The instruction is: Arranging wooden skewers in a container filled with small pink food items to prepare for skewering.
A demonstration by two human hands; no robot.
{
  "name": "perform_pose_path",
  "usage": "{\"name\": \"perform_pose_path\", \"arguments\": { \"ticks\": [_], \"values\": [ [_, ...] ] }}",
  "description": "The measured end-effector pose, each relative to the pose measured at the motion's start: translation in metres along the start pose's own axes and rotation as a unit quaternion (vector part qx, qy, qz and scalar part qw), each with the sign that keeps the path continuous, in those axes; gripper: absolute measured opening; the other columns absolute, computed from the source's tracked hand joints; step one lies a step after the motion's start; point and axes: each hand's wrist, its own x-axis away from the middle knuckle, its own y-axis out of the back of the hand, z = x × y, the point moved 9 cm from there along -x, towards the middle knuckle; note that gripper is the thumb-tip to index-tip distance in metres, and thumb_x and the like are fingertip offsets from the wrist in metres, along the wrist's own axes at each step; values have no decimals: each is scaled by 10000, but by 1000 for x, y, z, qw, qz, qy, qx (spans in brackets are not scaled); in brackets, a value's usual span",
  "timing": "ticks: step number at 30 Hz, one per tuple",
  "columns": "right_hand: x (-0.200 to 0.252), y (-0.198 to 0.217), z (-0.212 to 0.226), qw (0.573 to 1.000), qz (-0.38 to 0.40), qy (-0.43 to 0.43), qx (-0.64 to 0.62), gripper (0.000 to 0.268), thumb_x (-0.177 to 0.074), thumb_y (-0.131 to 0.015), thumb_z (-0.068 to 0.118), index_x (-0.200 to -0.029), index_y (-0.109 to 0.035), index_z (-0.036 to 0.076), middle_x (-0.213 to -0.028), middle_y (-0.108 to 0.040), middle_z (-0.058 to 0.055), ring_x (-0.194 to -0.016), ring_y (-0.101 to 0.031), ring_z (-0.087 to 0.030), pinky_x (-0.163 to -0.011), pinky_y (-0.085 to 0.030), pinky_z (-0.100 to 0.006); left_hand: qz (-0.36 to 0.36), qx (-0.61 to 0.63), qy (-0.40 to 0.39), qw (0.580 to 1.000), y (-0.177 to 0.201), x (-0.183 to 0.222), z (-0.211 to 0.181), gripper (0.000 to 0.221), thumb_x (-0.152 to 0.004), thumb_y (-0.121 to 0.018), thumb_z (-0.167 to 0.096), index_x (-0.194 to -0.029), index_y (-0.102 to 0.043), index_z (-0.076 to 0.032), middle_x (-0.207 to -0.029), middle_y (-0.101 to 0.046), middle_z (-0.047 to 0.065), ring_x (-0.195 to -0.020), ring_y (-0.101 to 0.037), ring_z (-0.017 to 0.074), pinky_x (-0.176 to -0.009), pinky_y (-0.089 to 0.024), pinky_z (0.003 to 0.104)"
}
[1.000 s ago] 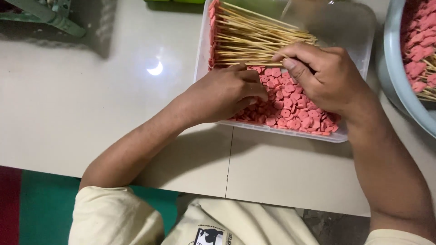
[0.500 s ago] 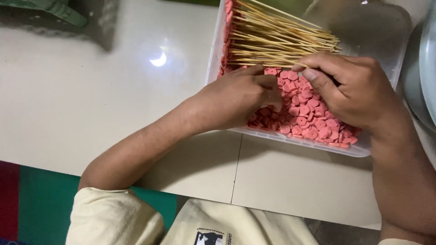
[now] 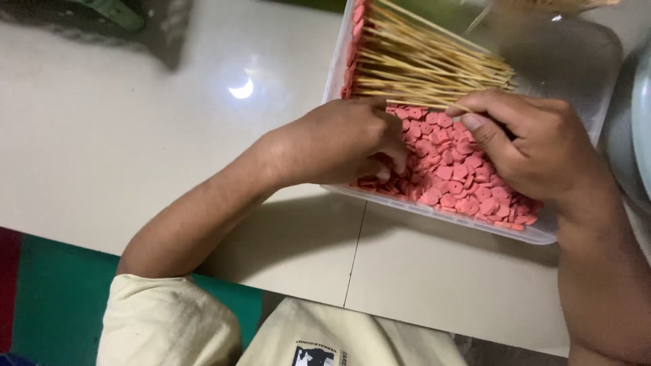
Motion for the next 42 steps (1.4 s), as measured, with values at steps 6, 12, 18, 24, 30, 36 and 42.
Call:
{"name": "perform_pose_path", "arguments": {
  "ticks": [6,12,18,24,30,36,42],
  "values": [
    [-2,2,6,1000,-5,25,1,216,-1047,-634,17,-1227,-711,-75,-1157,-758,-191,-1011,-733,-312,-903,-587,-417,50,-23,60,997,-14,1,6,255,-886,-736,-158,-1102,-816,-268,-1039,-779,-94,-930,-591,251,-642,-513,411],
    [-2,0,0,1000,-2,1,-2,185,-1072,-608,20,-1217,-709,-37,-1116,-761,-121,-928,-713,-256,-842,-530,-370,48,-35,62,996,-16,1,9,109,-902,-742,-225,-982,-810,-255,-903,-737,-64,-892,-582,257,-599,-480,418],
    [-5,4,8,1000,-13,20,-1,194,-1046,-611,12,-1202,-702,-59,-1147,-753,-166,-988,-721,-290,-890,-549,-400,35,-7,49,998,-12,-1,6,143,-832,-745,-74,-796,-721,-210,-797,-717,-76,-804,-598,204,-555,-464,364],
    [-6,11,3,998,-24,-33,-52,275,-1097,-496,126,-1228,-694,-13,-1176,-740,-131,-1064,-708,-250,-908,-512,-353,-10,132,18,991,16,-3,-9,95,-921,-767,-159,-951,-677,-169,-796,-710,-17,-672,-621,160,-551,-416,323],
    [2,20,-4,994,-76,-60,-54,251,-1108,-525,94,-1285,-680,5,-905,-663,-72,-750,-596,-178,-727,-476,-321,-251,273,-48,927,58,2,-2,86,-1041,-647,-172,-1104,-620,-121,-1013,-656,20,-793,-593,89,-661,-496,201],
    [3,21,-10,989,-74,-96,-81,270,-1095,-518,97,-1329,-644,48,-785,-607,-45,-629,-539,-152,-617,-440,-308,-380,400,23,834,64,15,36,192,-1038,-666,-115,-1218,-629,-58,-1100,-691,51,-916,-657,78,-721,-554,169],
    [2,18,-9,992,-69,-88,-57,255,-1081,-548,102,-1309,-652,53,-936,-700,-47,-677,-615,-154,-656,-471,-299,-421,369,12,829,70,20,36,195,-1023,-688,-198,-1183,-646,-93,-1123,-717,11,-1062,-712,120,-1264,-365,346]
  ]
}}
